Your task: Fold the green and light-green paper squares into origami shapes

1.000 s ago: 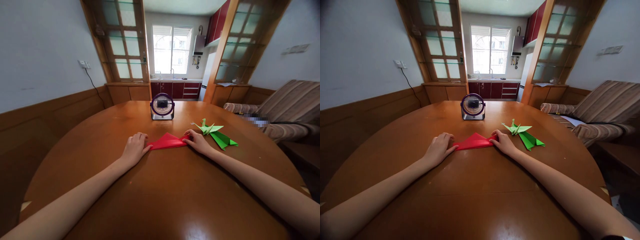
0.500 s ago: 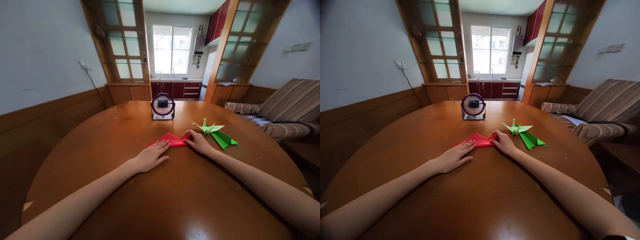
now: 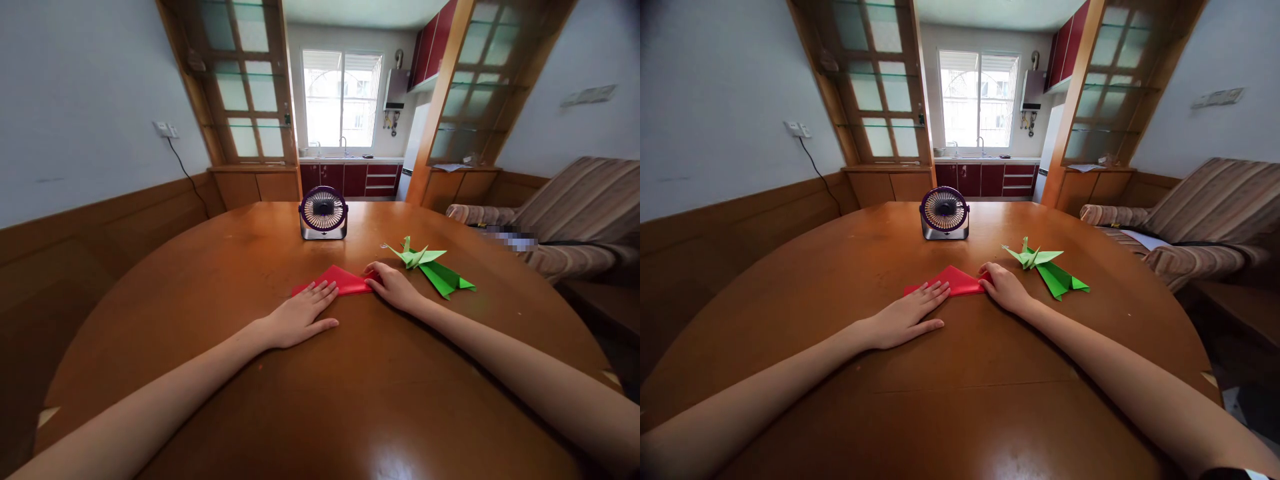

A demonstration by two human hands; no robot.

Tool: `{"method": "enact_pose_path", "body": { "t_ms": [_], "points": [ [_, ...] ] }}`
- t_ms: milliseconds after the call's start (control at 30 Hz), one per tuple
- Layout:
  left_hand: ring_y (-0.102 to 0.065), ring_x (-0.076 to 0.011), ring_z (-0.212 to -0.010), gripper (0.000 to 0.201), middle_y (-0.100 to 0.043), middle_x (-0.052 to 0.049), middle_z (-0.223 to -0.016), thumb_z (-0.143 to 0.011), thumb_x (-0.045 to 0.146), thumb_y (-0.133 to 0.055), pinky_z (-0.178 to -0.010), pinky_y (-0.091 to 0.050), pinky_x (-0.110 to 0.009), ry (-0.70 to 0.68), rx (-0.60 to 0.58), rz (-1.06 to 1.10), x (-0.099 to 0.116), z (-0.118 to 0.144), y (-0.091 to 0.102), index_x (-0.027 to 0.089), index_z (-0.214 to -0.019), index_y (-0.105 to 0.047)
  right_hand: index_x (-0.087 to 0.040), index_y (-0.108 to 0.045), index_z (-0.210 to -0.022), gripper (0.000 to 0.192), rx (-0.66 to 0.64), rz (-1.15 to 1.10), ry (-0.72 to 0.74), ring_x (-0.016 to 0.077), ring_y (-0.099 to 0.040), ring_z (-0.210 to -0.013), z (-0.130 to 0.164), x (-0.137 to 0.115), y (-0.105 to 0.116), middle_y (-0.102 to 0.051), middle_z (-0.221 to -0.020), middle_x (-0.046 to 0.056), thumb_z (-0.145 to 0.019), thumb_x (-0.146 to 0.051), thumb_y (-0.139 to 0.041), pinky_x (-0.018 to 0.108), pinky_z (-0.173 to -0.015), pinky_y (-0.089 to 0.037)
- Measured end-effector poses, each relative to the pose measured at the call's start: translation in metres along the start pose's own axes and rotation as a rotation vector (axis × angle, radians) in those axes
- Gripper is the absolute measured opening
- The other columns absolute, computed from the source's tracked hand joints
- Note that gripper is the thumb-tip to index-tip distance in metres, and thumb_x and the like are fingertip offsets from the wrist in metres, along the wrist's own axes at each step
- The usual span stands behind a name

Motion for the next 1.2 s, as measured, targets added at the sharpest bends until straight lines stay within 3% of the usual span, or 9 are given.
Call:
{"method": "enact_pose_path", "body": {
  "t_ms": [500,733,867,967,1067,1200],
  "points": [
    [-0.019,-0.0247,-0.145,0.068,-0.022,-0.008,-0.156,-0.095,0.059,-0.037,-0.118,-0.019,-0.042,0.002,0.003,0.012,0.003,0.004,0.003,0.025,-0.152,-0.020,-0.017,-0.059,-0.096,0.012,-0.044,0.075,0.056,0.0208,-0.059,-0.086,0.002,-0.002,-0.001,-0.062,-0.094,0.009,-0.092,-0.019,-0.048,0.034,-0.079,-0.047],
    [-0.023,-0.0247,-0.144,0.069,-0.024,-0.009,-0.156,-0.095,0.059,-0.035,-0.118,-0.018,-0.042,0.026,-0.049,0.026,0.011,0.012,0.009,0.022,-0.152,-0.022,-0.016,-0.061,-0.096,0.015,-0.070,0.103,0.053,0.0203,-0.059,-0.085,0.002,-0.002,-0.002,-0.060,-0.094,0.009,-0.093,-0.019,-0.047,0.033,-0.080,-0.047],
    [-0.033,-0.0234,-0.141,0.064,-0.034,-0.008,-0.153,-0.096,0.056,-0.037,-0.116,-0.025,-0.040,0.077,-0.006,0.063,0.011,0.016,0.012,0.020,-0.149,-0.032,-0.017,-0.061,-0.097,0.015,-0.073,0.107,0.053,0.0201,-0.059,-0.085,0.003,-0.002,-0.002,-0.060,-0.096,0.010,-0.093,-0.018,-0.047,0.032,-0.080,-0.047],
    [-0.047,-0.0208,-0.131,0.050,-0.052,-0.007,-0.142,-0.100,0.046,-0.032,-0.109,-0.037,-0.035,0.171,0.121,0.098,0.007,0.018,0.017,0.019,-0.138,-0.049,-0.016,-0.061,-0.096,0.014,-0.069,0.107,0.054,0.0199,-0.059,-0.085,0.003,-0.002,-0.002,-0.060,-0.096,0.010,-0.093,-0.018,-0.048,0.032,-0.081,-0.047],
    [-0.062,-0.0206,-0.107,0.043,-0.066,-0.008,-0.117,-0.100,0.038,-0.032,-0.093,-0.047,-0.033,0.219,0.237,0.032,0.006,0.020,0.024,0.018,-0.114,-0.068,-0.017,-0.061,-0.097,0.014,-0.070,0.101,0.062,0.0197,-0.060,-0.085,0.003,-0.001,-0.002,-0.059,-0.097,0.009,-0.093,-0.019,-0.048,0.032,-0.081,-0.047],
    [-0.059,-0.0190,-0.079,0.045,-0.061,-0.008,-0.081,-0.099,0.034,-0.035,-0.070,-0.047,-0.030,0.242,0.268,-0.137,0.006,0.022,0.032,0.016,-0.083,-0.073,-0.016,-0.061,-0.097,0.015,-0.065,0.096,0.078,0.0194,-0.059,-0.085,0.004,-0.001,-0.003,-0.059,-0.096,0.009,-0.094,-0.019,-0.047,0.031,-0.081,-0.047]
  ]
}}
Point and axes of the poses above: each hand's wrist, its own z-axis away from the middle knuckle, its own y-axis out of the back of the hand, x = y × z, the point moved 5 cm from there along -z, towards the middle knuckle
